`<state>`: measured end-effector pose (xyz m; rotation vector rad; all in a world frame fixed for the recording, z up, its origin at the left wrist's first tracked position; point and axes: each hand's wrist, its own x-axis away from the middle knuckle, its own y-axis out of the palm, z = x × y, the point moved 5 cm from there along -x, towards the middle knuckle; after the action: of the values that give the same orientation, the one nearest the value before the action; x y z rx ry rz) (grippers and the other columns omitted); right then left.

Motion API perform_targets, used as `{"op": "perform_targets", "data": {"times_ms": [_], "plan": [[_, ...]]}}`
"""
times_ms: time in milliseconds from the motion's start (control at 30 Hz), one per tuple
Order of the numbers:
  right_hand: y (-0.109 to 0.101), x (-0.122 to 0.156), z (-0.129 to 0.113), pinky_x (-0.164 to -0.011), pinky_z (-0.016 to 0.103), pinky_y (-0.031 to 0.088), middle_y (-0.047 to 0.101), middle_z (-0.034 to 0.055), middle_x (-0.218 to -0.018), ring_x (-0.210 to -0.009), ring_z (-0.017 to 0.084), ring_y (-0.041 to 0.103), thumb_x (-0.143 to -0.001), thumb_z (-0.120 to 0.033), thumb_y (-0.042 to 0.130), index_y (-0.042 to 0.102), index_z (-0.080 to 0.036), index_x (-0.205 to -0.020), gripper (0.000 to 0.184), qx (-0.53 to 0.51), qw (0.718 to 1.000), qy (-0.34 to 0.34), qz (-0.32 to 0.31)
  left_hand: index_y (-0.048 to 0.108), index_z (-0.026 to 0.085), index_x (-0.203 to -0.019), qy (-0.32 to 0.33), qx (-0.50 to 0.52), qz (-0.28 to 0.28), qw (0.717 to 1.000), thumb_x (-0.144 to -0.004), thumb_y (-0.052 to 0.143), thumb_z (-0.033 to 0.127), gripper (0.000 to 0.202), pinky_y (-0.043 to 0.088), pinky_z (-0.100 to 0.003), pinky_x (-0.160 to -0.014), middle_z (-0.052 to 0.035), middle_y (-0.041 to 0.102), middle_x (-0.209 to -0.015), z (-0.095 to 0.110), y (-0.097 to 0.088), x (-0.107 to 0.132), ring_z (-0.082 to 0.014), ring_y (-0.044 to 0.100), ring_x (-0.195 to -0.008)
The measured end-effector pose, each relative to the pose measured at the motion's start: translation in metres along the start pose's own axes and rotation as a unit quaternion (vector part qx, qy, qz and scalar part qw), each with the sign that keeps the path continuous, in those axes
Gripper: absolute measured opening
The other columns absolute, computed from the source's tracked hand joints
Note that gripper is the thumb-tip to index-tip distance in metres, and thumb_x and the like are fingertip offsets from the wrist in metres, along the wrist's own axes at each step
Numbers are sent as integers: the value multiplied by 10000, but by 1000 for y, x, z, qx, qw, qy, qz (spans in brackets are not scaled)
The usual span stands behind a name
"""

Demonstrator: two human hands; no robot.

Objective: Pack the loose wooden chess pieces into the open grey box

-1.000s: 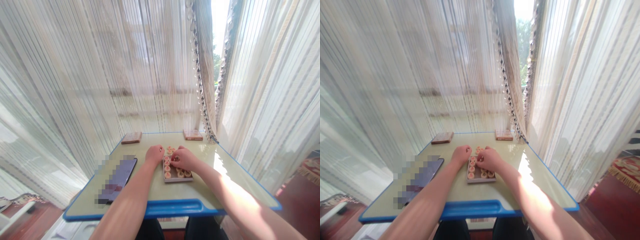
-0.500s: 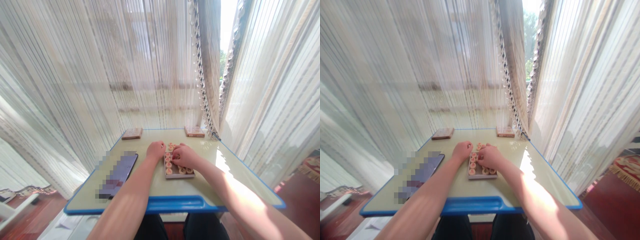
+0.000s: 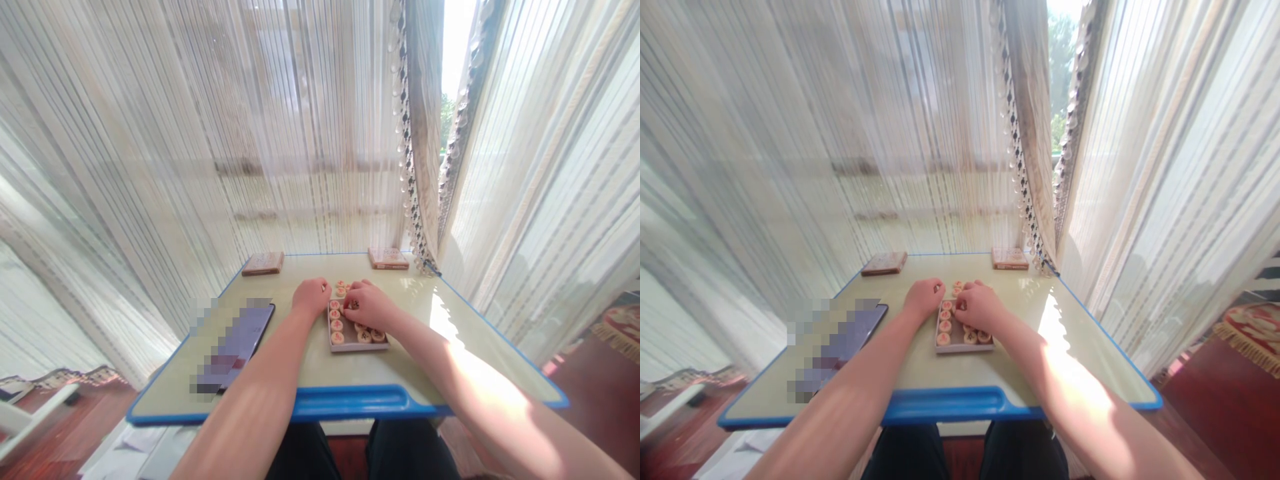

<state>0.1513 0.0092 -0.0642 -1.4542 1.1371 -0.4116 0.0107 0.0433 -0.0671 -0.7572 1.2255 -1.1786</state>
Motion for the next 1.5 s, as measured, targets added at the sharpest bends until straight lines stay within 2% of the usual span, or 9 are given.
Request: {"op": "perform_targets", "data": {"times_ms": [333, 500, 567, 667, 767, 900, 1033, 1167, 1500], "plan": [[-2, 0, 0, -756, 280, 386, 610, 53, -834, -838, 186, 497, -730, -292, 594, 700, -220, -750, 130, -4, 1000, 3, 4, 678, 208, -901, 3, -3, -7, 1000, -831, 378, 317, 327, 437, -270, -717, -73, 695, -871, 1, 0, -1, -197, 621, -834], [-15, 2, 6, -802, 312, 375, 601, 61, -900, -872, 198, 486, -776, -267, 535, 691, -224, -857, 181, 17, 998, -9, 64, 678, 198, -914, -4, 1, -15, 1000, -834, 380, 315, 330, 431, -261, -721, -77, 694, -879, 0, 0, -1, -192, 616, -840], [-22, 2, 17, -831, 326, 363, 598, 74, -938, -914, 213, 477, -795, -231, 491, 674, -208, -939, 233, 51, 993, 11, 104, 678, 198, -899, -2, 3, -15, 1000, -836, 380, 312, 325, 431, -260, -711, -75, 694, -877, 0, 0, -1, -191, 617, -836], [-28, 2, 40, -864, 339, 343, 589, 93, -1021, -995, 237, 456, -796, -191, 459, 645, -190, -1033, 301, 100, 982, 88, 137, 679, 199, -879, 2, 4, -10, 1000, -829, 389, 305, 312, 430, -263, -696, -74, 695, -865, 0, 1, -1, -195, 619, -830], [-22, 3, 61, -839, 332, 350, 599, 101, -1033, -977, 239, 484, -798, -209, 461, 652, -184, -1031, 303, 114, 979, 149, 84, 680, 198, -856, 5, 7, -1, 1000, -822, 402, 293, 296, 425, -267, -691, -73, 695, -837, -2, 1, -1, -196, 619, -814], [-12, 4, 70, -816, 297, 355, 629, 87, -975, -940, 213, 524, -816, -228, 442, 684, -192, -938, 273, 72, 984, 159, 22, 679, 188, -808, 15, 32, 20, 999, -817, 411, 283, 285, 418, -267, -670, -62, 686, -770, -3, -2, -2, -186, 610, -754], [-10, 3, 71, -830, 283, 353, 628, 79, -1002, -984, 210, 515, -815, -229, 436, 685, -196, -939, 281, 39, 983, 174, 43, 681, 191, -826, 99, 111, 22, 989, -785, 475, 286, 231, 420, -248, -682, -28, 664, -778, 13, -10, 1, -148, 583, -720], [-10, 2, 71, -821, 279, 363, 632, 76, -981, -964, 204, 526, -802, -229, 447, 691, -202, -919, 272, 16, 981, 186, 45, 698, 196, -717, 179, 118, -16, 976, -697, 586, 287, 146, 428, -251, -758, -29, 626, -813, 31, -11, 8, -162, 567, -813], [-13, -1, 72, -830, 293, 357, 637, 106, -948, -961, 216, 525, -861, -316, 405, 695, -177, -830, 322, 18, 978, 196, 65, 719, 229, -701, 207, 88, -64, 972, -690, 598, 354, 174, 439, -263, -715, -31, 594, -775, 37, -8, 15, -182, 557, -806]]}}
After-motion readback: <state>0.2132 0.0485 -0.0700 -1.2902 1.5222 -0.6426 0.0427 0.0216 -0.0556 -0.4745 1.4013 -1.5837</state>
